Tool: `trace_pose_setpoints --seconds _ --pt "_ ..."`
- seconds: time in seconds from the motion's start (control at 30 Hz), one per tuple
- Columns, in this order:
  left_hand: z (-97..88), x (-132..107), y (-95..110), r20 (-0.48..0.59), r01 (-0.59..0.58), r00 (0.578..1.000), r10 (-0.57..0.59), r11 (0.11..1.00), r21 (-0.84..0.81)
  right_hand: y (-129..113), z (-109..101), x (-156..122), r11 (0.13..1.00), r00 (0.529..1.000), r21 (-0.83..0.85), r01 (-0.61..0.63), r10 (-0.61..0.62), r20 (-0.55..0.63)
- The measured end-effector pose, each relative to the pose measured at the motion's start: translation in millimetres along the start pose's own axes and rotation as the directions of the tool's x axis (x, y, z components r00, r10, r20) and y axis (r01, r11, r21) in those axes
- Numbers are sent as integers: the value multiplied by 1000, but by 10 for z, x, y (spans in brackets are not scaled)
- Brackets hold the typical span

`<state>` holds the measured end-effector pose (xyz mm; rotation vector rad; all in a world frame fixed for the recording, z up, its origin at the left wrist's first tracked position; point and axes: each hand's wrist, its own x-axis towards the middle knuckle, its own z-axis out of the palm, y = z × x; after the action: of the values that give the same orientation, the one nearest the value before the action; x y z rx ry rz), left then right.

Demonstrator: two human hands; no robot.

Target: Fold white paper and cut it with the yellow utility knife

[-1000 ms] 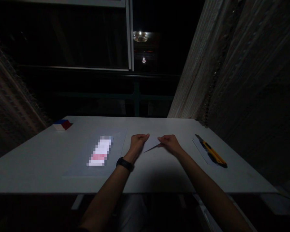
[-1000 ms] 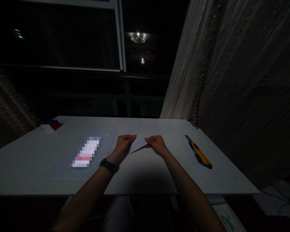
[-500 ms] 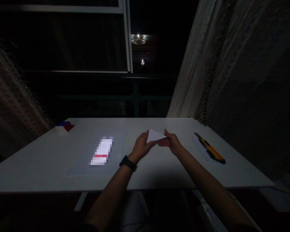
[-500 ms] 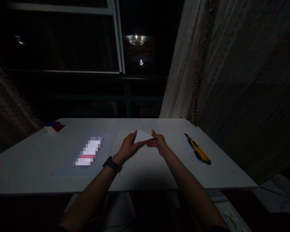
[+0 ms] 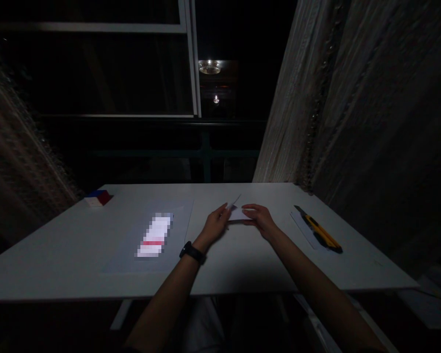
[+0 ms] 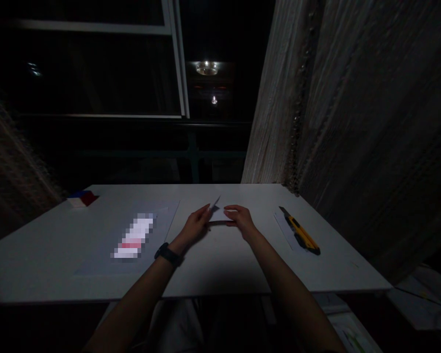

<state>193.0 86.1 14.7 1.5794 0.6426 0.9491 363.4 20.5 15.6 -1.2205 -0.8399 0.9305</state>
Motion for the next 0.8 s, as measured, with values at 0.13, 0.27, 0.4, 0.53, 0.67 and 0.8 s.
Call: trace_pose_setpoints --seconds 0.13,0.27,0.4,0.53,0.67,0.8 --pt "-20 50 -41 32 34 999 -31 995 -92 51 42 -1 925 969 -290 247 -238 67" --pt "-56 62 -36 24 155 988 -153 960 -232 56 103 -80 595 863 -636 491 -432 261" --pt "-76 43 -8 31 232 972 -234 920 -317 68 141 -144 357 787 -739 572 -494 370" --pt "-86 34 -17 60 282 958 -279 895 -344 113 153 -161 299 759 -742 599 -507 408" --pt "-100 36 -38 101 315 949 -299 873 -373 137 162 -173 289 766 -752 592 -494 413" --pt "-107 23 15 147 324 946 -289 858 -399 134 154 -171 314 777 -744 589 -474 415"
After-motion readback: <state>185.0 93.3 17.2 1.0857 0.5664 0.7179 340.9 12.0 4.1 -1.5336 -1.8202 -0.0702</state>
